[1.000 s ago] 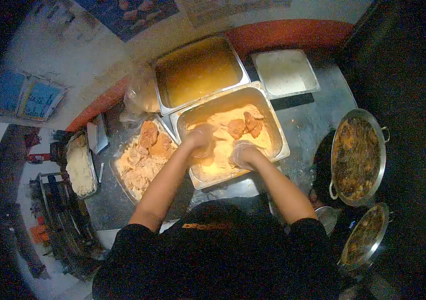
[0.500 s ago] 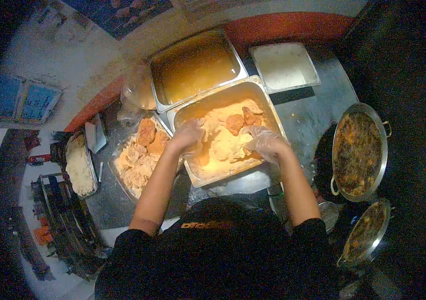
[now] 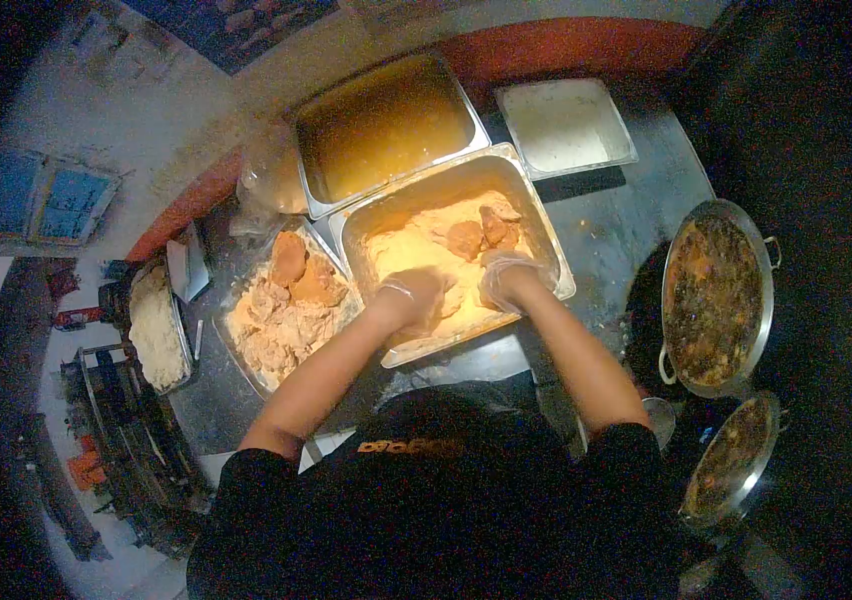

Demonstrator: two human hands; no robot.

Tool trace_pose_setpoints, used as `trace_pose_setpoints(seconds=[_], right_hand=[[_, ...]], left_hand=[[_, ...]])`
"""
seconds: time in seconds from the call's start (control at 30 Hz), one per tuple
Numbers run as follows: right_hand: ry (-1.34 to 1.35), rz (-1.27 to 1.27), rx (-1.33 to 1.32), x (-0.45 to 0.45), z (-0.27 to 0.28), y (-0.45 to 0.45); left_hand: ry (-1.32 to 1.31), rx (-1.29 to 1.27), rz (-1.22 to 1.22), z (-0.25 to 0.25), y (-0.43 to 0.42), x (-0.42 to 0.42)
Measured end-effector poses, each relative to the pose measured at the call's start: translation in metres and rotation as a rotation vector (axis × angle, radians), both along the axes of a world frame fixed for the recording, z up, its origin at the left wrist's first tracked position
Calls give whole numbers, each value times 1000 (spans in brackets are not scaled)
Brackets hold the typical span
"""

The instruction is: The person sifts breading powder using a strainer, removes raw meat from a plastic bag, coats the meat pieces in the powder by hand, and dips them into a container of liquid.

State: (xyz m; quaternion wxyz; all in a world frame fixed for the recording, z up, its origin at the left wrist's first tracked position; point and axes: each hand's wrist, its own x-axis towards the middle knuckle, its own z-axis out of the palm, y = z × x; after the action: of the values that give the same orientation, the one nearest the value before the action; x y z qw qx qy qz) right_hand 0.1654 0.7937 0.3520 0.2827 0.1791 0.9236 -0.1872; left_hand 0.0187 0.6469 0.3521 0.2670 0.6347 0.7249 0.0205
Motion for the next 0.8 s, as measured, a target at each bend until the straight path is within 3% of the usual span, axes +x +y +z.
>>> trace_pose_setpoints(seconds=[0.03, 0.07, 0.1, 0.17, 0.23, 0.27, 0.3, 0.37, 0.43, 0.5, 0.6, 0.63, 0.7, 0.8], right_hand=[[129, -178, -54, 0, 11, -2], [127, -179, -54, 0, 20, -2], [208, -418, -394, 0, 28, -3], [278, -653, -741, 1, 32, -6], [441, -421, -347, 3, 32, -8], [436, -419, -352, 9, 1, -4], [444, -498, -619, 20, -55, 4], [447, -571, -886, 12, -35, -1], [101, 85, -40, -5, 17, -12], [45, 87, 37, -12, 7, -22], [16, 125, 86, -13, -46, -27], [46, 169, 61, -16, -46, -28], [-20, 229, 20, -22, -44, -29], [66, 349, 44, -27, -12, -28]], left_hand=[[-13, -83, -33, -10, -2, -7], [-26, -167, -67, -9, -3, -13], [-27, -169, -68, -8, -6, -20], [98, -116, -26, 14, -10, -29], [81, -64, 56, 10, -10, -35], [90, -10, 70, 8, -8, -37], [101, 45, 82, 7, -9, -37], [127, 1, 157, 6, -9, -27], [155, -36, 229, 10, -9, -19], [505, 52, 115, 19, -12, -11], [283, 102, 28, 4, -9, -8], [279, 100, 23, 0, -7, -5], [139, -149, -77, -7, -3, 0], [123, -206, -4, -31, -5, 2]])
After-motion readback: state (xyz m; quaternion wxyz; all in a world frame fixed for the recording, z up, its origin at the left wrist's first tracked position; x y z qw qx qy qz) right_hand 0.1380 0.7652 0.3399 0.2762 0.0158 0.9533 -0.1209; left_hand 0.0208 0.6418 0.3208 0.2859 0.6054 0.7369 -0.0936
